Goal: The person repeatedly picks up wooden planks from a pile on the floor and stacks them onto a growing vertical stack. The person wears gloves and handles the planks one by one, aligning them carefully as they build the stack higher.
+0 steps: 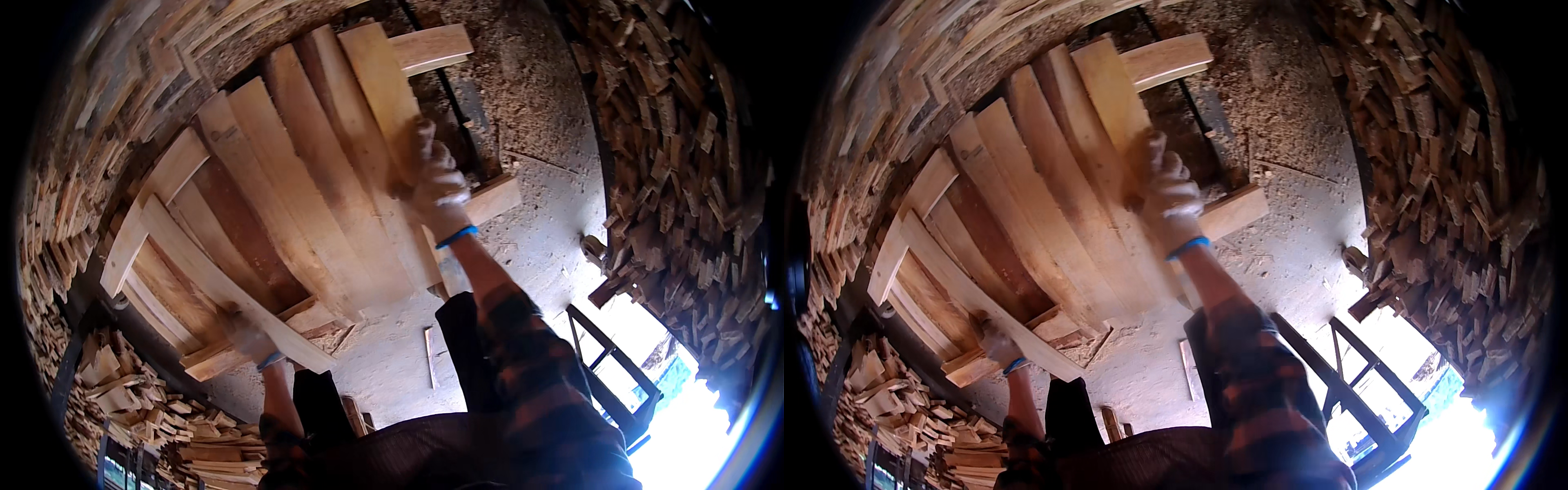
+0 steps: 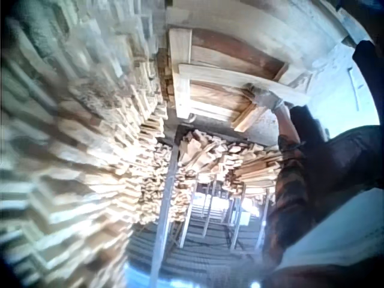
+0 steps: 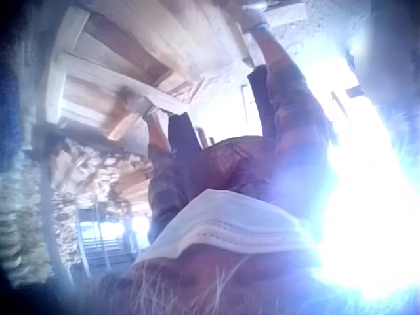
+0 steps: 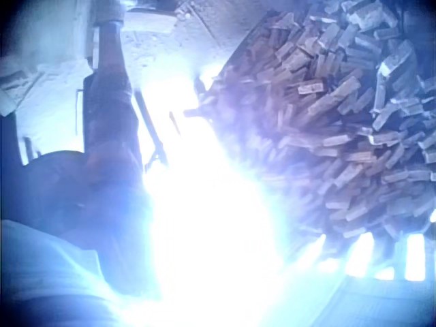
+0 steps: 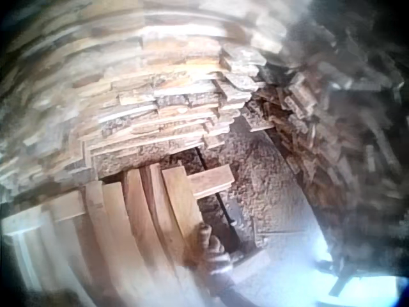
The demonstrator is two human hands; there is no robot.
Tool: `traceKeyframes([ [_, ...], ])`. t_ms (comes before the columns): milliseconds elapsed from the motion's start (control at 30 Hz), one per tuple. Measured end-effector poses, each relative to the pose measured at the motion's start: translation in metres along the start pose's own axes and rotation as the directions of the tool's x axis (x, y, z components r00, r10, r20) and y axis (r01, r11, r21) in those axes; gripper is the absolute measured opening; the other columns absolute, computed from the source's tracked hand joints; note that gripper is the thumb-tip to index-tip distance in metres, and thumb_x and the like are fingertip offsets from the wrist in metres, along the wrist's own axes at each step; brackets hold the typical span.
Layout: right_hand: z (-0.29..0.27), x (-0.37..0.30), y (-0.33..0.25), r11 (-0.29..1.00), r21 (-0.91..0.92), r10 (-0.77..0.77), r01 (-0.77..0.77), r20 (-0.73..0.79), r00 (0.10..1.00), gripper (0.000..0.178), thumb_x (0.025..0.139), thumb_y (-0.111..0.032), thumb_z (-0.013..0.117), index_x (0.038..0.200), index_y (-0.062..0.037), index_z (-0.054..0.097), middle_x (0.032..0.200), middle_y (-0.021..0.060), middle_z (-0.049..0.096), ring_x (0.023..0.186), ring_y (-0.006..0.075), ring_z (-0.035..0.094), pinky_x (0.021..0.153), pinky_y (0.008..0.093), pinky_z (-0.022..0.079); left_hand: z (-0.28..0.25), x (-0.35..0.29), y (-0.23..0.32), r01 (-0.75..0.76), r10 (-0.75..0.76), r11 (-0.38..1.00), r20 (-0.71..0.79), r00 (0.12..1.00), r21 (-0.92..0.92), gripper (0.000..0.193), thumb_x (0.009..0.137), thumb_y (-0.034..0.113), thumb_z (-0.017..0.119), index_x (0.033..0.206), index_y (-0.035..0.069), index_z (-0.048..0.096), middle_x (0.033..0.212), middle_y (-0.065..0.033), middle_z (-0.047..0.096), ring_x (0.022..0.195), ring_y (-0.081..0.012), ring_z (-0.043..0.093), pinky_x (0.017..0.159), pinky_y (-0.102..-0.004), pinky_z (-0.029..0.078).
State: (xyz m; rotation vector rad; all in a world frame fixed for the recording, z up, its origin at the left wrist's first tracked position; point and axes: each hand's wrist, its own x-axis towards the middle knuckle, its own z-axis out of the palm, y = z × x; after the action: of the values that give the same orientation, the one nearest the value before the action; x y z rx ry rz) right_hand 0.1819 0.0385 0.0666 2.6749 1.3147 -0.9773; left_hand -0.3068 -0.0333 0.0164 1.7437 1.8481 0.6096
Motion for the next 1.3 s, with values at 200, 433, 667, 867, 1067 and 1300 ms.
traceKeyframes([
  [200, -0.068, -0.023, 0.009, 0.958, 0.28, 0.001, -0.067, 0.229, 0.973, 0.117, 0.064, -0.044, 0.081, 0.152, -0.0087, 0.012, 0.146, 0.0305, 0.029, 0.127, 0.0485, 0.04, 0.106, 0.0457, 0.036, 0.026, 0.024, 0.2, 0.45, -0.418, 0.677, 0.199, 0.886, -0.582, 0.037, 0.098, 0.024, 0.047, 0.125, -0.001, 0.052, 0.117, -0.0137, 0.056, 0.099, -0.0207, 0.058, 0.085, -0.032, 0.051],
  [433, -0.029, -0.037, 0.063, 0.139, 0.935, -0.365, 0.326, -0.258, 0.895, 0.104, 0.067, -0.011, 0.079, 0.15, -0.0015, 0.016, 0.154, 0.0213, 0.022, 0.138, 0.0293, 0.033, 0.114, 0.0375, 0.026, 0.193, -0.003, 0.351, 0.423, -0.14, 0.59, 0.429, 0.893, -0.688, 0.041, 0.099, 0.013, 0.039, 0.138, 0.0, 0.041, 0.117, -0.0092, 0.056, 0.1, -0.0185, 0.057, 0.086, -0.0268, 0.049],
  [667, -0.093, 0.032, 0.132, 0.603, 0.797, -0.057, -0.043, 0.096, 0.994, 0.073, 0.075, -0.018, 0.073, 0.138, -0.0001, 0.043, 0.129, 0.0135, 0.058, 0.109, 0.0196, 0.058, 0.094, 0.0299, 0.046, 0.191, -0.012, 0.355, 0.614, -0.173, 0.541, 0.638, 0.75, -0.575, 0.052, 0.097, 0.032, 0.053, 0.137, -0.001, 0.046, 0.104, -0.0081, 0.063, 0.089, -0.0114, 0.058, 0.076, -0.0228, 0.048],
  [867, -0.01, 0.073, 0.103, 0.636, 0.765, -0.125, 0.098, -0.022, 0.992, 0.056, 0.078, -0.01, 0.068, 0.131, -0.0007, 0.053, 0.117, 0.0097, 0.065, 0.102, 0.0157, 0.059, 0.093, 0.0284, 0.046, 0.107, -0.108, 0.265, 0.884, -0.581, 0.374, 0.671, 0.46, -0.282, 0.048, 0.096, 0.027, 0.057, 0.136, 0.002, 0.049, 0.106, -0.0106, 0.063, 0.086, -0.0139, 0.06, 0.073, -0.0238, 0.048],
  [1067, -0.022, 0.064, 0.137, 0.969, 0.138, -0.199, 0.204, -0.049, 0.979, 0.082, 0.084, -0.035, 0.068, 0.146, 0.0002, 0.028, 0.146, 0.0244, 0.035, 0.129, 0.0378, 0.042, 0.101, 0.0415, 0.041, 0.022, -0.115, 0.264, 0.834, -0.696, 0.541, 0.615, 0.371, 0.109, 0.042, 0.091, 0.037, 0.062, 0.13, 0.021, 0.058, 0.094, -0.0105, 0.072, 0.08, -0.0154, 0.068, 0.071, -0.0306, 0.051],
  [1300, 0.008, -0.108, 0.014, 0.829, 0.555, -0.228, -0.071, 0.451, 0.863, 0.056, 0.092, -0.009, 0.058, 0.145, -0.0074, 0.038, 0.114, 0.0113, 0.06, 0.098, 0.0157, 0.056, 0.083, 0.0266, 0.049, -0.116, -0.18, 0.196, 0.885, -0.799, 0.298, 0.413, 0.437, -0.358, 0.046, 0.089, 0.036, 0.063, 0.131, 0.019, 0.057, 0.103, -0.0087, 0.071, 0.093, -0.0191, 0.068, 0.079, -0.0305, 0.051],
])
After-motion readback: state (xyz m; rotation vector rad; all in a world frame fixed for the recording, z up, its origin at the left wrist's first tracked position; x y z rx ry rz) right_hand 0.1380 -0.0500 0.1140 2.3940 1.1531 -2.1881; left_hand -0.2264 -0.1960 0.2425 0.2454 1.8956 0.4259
